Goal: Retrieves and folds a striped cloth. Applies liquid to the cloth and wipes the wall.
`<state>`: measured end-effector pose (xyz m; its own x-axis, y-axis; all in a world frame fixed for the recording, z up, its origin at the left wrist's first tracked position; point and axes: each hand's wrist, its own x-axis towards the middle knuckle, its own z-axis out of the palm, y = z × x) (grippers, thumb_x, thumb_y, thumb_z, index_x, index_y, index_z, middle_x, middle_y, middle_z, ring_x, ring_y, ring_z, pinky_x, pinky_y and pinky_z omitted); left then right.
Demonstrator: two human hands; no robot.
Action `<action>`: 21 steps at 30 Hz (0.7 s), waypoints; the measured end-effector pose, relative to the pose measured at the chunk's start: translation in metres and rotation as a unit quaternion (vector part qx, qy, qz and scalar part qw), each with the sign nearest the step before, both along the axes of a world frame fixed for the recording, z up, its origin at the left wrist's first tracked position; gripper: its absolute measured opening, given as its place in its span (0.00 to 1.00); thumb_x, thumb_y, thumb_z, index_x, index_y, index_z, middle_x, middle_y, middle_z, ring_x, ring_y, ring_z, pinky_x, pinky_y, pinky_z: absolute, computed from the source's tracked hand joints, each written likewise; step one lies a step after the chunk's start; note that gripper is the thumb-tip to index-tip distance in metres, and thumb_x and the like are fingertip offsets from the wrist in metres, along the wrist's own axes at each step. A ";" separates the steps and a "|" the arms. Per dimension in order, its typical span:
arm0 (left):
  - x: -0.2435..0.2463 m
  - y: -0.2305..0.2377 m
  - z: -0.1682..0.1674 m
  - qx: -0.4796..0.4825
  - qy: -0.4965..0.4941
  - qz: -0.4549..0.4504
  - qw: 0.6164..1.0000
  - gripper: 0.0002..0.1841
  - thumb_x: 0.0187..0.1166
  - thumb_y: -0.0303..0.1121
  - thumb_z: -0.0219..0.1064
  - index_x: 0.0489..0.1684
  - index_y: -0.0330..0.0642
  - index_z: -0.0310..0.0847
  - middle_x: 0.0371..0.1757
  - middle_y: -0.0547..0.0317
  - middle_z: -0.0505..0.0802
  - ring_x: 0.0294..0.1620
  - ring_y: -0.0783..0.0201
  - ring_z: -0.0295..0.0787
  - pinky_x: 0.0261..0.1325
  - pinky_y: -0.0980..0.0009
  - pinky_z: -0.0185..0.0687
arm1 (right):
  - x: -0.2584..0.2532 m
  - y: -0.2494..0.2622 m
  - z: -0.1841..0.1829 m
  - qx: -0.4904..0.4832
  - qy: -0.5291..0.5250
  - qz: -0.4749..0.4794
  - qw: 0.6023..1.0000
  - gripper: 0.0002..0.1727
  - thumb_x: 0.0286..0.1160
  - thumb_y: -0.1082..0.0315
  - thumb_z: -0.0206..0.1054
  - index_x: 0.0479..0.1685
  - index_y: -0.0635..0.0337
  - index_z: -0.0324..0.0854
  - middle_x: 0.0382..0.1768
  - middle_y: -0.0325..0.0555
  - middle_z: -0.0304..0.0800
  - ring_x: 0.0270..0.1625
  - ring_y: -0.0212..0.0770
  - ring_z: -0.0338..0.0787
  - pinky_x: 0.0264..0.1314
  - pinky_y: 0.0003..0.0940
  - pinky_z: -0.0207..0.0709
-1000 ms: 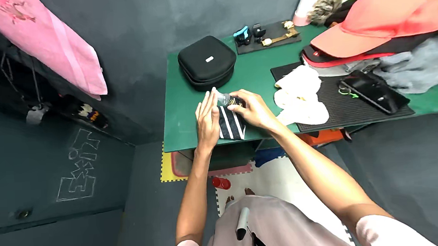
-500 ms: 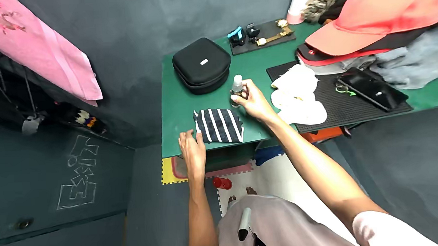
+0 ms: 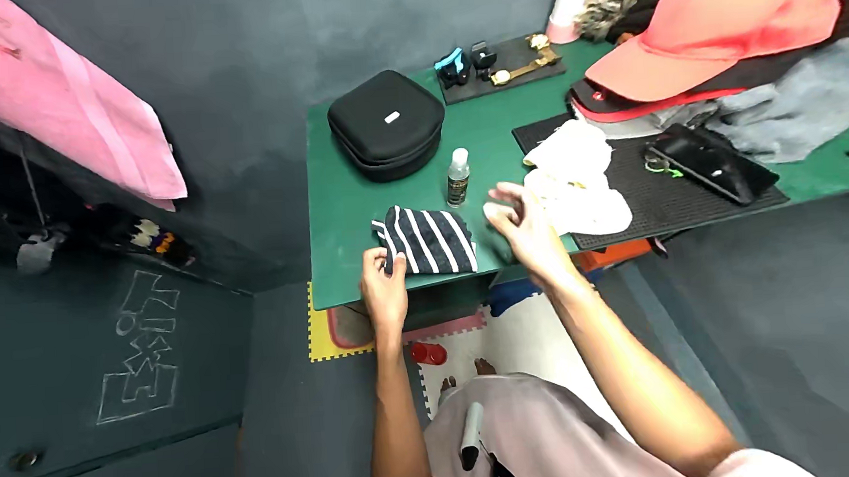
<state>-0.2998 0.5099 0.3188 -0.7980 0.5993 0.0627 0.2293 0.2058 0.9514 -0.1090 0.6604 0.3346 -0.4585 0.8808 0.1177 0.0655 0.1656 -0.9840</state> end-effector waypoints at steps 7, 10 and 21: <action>0.056 -0.018 0.006 0.243 -0.250 0.001 0.937 0.14 0.80 0.20 0.64 0.60 0.30 0.71 0.52 0.45 0.86 0.51 0.57 0.89 0.55 0.60 0.90 | 0.031 -0.139 -0.054 -0.328 0.253 0.013 0.910 0.37 0.91 0.46 0.51 0.85 0.70 0.56 0.75 0.60 0.80 0.74 0.53 0.84 0.75 0.49 0.80; 0.095 -0.031 0.004 0.240 -0.284 -0.020 0.928 0.12 0.81 0.19 0.62 0.58 0.31 0.70 0.50 0.47 0.87 0.49 0.60 0.89 0.55 0.61 0.90 | 0.028 -0.141 -0.065 -0.426 0.364 0.058 0.826 0.59 0.71 0.26 0.61 0.87 0.68 0.51 0.79 0.59 0.75 0.80 0.53 0.78 0.83 0.51 0.73; 0.209 -0.048 -0.028 0.113 -0.351 -0.212 0.905 0.14 0.80 0.22 0.64 0.62 0.33 0.72 0.51 0.46 0.89 0.48 0.57 0.91 0.51 0.58 0.92 | 0.104 -0.149 -0.037 -0.370 0.567 -0.170 0.716 0.46 0.84 0.27 0.32 0.84 0.53 0.64 0.75 0.56 0.81 0.77 0.53 0.81 0.80 0.58 0.73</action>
